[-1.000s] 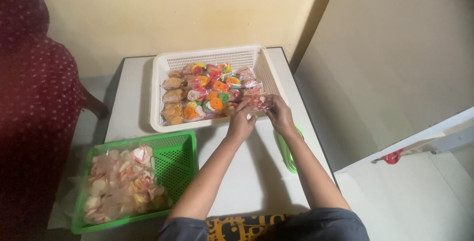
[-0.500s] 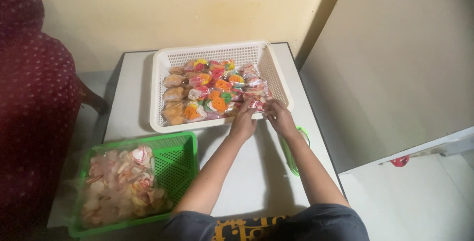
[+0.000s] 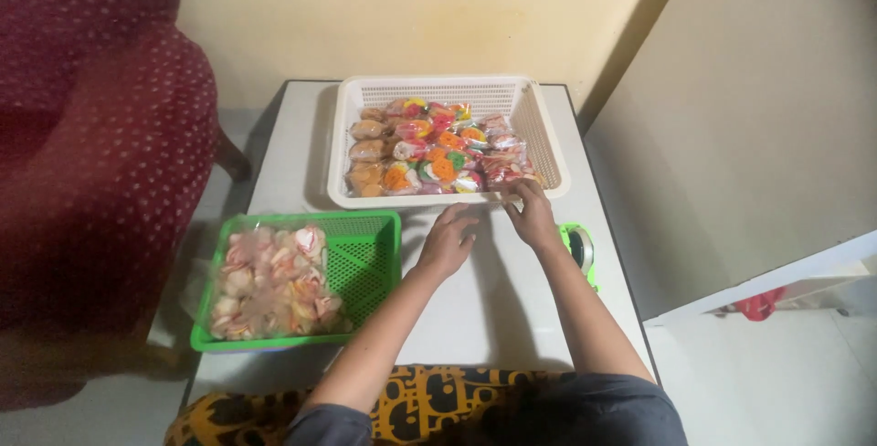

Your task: Sealing small plastic bags of snacks using a manual bag sealer and organizing them into baskets.

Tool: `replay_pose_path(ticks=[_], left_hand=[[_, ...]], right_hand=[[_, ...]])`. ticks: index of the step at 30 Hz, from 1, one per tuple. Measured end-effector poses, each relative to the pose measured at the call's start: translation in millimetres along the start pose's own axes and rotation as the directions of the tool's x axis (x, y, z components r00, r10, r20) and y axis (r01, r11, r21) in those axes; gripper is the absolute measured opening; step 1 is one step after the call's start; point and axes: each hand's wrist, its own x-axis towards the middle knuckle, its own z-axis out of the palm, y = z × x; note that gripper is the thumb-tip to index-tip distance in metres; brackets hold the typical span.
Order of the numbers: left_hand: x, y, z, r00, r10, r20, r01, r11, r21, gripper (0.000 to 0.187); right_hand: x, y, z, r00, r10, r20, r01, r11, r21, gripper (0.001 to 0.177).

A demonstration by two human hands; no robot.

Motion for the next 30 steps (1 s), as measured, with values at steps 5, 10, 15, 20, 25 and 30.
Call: replay_pose_path(ticks=[5,10,15,20,25,30], left_hand=[[-42.5,-48.0,-13.1,0.988,0.007,-0.152,-0.022,0.995,-0.099,0.03],[-87.9,-99.9,-19.6,0.947,0.022,-0.321,-0.06,0.992,-0.109,0.027],[-130.5,-115.4,-49.3,0.943,-0.055,-0.327,0.0,0.987,-0.164,0.024],[-162.8,-119.5,-69.0,0.918,-0.089,-0.386,-0.011,0.969,-0.247,0.023],[-197.6,-114.6,-101.0,0.814,-0.015,-0.58,-0.064,0.991,-0.114,0.019],[-218.2,-130.0,-98.9,0.788,0.03,-0.616,0.223,0.917,0.33,0.029]], right_hand=[[-10.9,-44.6,17.1,0.996,-0.052,0.068,0.044,0.993,0.106,0.023],[-26.4,-87.0,40.1,0.979,-0.121,0.163,0.084,0.972,0.218,0.022],[-40.7,-124.8,59.8,0.936,-0.209,0.282,0.138,0.958,0.251,0.019],[-49.6,-168.4,84.6,0.888,-0.308,0.341,0.224,0.938,0.263,0.018],[-60.7,-210.8,111.0,0.805,-0.45,0.386,0.315,0.876,0.365,0.02],[-77.2,-248.4,117.8,0.612,-0.65,0.451,0.47,0.757,0.454,0.045]])
